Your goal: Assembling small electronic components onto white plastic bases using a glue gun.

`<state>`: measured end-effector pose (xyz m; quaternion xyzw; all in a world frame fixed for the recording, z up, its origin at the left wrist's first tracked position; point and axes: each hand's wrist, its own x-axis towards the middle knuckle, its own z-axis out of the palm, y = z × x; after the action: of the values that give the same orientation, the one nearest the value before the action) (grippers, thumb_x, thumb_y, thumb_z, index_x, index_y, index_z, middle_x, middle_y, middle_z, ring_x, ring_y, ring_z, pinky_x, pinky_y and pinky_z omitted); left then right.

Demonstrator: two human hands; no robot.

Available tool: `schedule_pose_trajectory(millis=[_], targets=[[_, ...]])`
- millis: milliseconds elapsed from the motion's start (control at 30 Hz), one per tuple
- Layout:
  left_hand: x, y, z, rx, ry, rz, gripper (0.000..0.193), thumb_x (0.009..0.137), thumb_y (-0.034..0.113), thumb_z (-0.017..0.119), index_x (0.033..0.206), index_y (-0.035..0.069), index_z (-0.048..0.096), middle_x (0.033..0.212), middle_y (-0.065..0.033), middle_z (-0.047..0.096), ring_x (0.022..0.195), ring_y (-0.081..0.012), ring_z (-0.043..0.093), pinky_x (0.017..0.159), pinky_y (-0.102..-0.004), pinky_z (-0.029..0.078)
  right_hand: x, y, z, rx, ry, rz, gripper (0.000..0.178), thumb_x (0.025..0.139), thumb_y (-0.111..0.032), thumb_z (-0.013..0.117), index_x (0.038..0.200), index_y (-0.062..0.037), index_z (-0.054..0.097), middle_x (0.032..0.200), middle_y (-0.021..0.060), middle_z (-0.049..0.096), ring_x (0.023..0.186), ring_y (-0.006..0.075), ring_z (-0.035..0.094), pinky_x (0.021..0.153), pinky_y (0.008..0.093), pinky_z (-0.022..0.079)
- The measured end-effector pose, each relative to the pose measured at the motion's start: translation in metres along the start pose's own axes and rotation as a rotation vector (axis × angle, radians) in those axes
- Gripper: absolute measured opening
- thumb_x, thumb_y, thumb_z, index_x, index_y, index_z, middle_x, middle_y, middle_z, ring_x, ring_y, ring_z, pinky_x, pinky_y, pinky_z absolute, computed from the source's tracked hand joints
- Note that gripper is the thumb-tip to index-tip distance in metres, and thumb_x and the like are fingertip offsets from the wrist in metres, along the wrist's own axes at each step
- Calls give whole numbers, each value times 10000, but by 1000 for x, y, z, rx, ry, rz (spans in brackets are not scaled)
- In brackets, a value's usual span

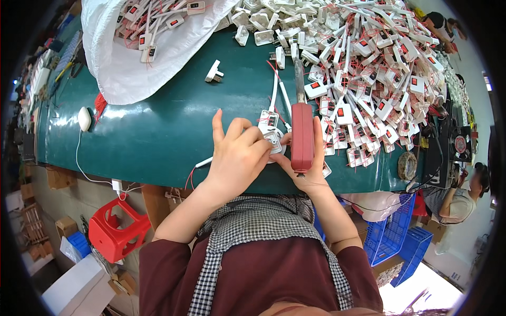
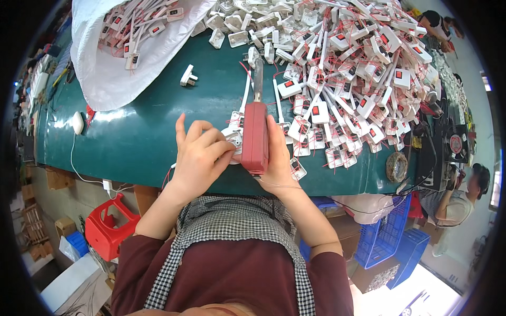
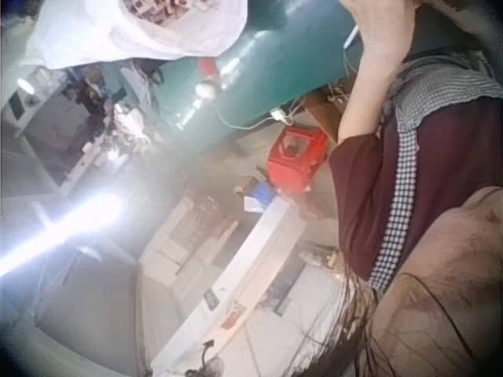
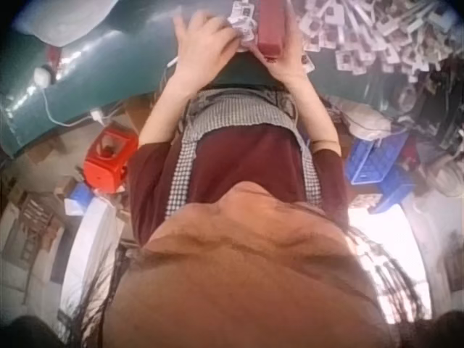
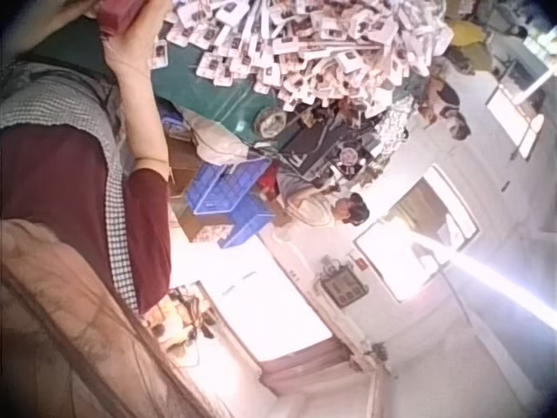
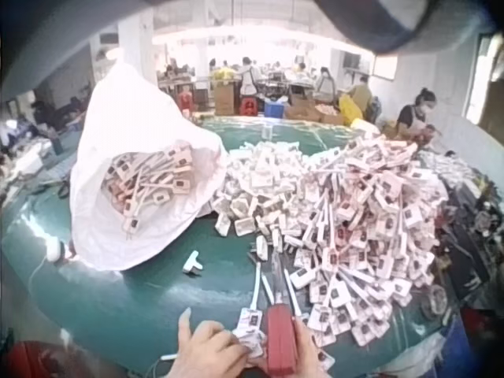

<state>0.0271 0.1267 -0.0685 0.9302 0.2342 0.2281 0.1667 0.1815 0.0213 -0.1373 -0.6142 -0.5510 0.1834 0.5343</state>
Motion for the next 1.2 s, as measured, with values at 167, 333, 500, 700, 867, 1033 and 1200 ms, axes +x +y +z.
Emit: schedule_pose_trajectory(millis=[167, 333, 500, 700, 867, 1033, 1200], targets=[[0, -2, 0, -192, -30, -126, 101, 707, 94, 723, 784, 80, 660, 1040, -44, 585, 1032, -237, 517, 1010, -476, 294, -1, -8, 1, -25, 58, -13, 1141, 695, -13, 818, 1508, -61, 18, 984, 95, 611, 887, 188, 616, 859, 342, 483], [-6, 1, 13, -419, 5, -314, 73, 698, 41, 696, 746, 38, 641, 1086, -91, 592, 1013, -285, 533, 869, -386, 420, -28, -29, -33, 26, 111, 54, 775, 800, -41, 715, 1432, -4, 268, 1206, 169, 570, 1079, 269, 612, 873, 365, 503], [-16, -1, 22, -412, 126, -272, 86, 680, 31, 701, 727, 39, 629, 1061, -82, 608, 990, -278, 546, 832, -367, 431, -64, -81, -90, 501, 216, 472, 573, 787, -294, 791, 1187, 37, 548, 979, 126, 634, 786, 148, 617, 672, 280, 489], [-13, -1, 26, -367, 172, -234, 97, 672, 38, 705, 707, 59, 617, 1052, -62, 615, 1005, -266, 545, 874, -379, 396, -104, -76, -127, 199, 19, 583, 755, 723, -458, 809, 1166, 96, 550, 911, 124, 654, 717, 150, 622, 643, 280, 490], [-13, 1, 25, -354, 164, -240, 103, 669, 44, 707, 701, 66, 612, 1053, -54, 615, 1021, -261, 542, 904, -393, 373, -103, -69, -130, 22, -72, 526, 568, 738, -191, 786, 1194, 69, 568, 975, 118, 680, 823, 184, 671, 736, 290, 522], [-14, 3, 27, -351, 179, -256, 107, 667, 45, 705, 702, 66, 606, 1046, -48, 618, 1029, -262, 543, 910, -396, 367, -102, -64, -134, 0, -97, 515, 532, 700, -40, 765, 1192, 46, 580, 1025, 121, 682, 878, 192, 677, 773, 292, 525], [-14, 3, 29, -350, 197, -248, 111, 663, 44, 701, 698, 63, 597, 1041, -50, 617, 1029, -266, 543, 907, -403, 367, -95, -65, -136, 50, -90, 544, 569, 737, -145, 781, 1226, 47, 561, 1026, 109, 680, 898, 185, 669, 780, 292, 521]])
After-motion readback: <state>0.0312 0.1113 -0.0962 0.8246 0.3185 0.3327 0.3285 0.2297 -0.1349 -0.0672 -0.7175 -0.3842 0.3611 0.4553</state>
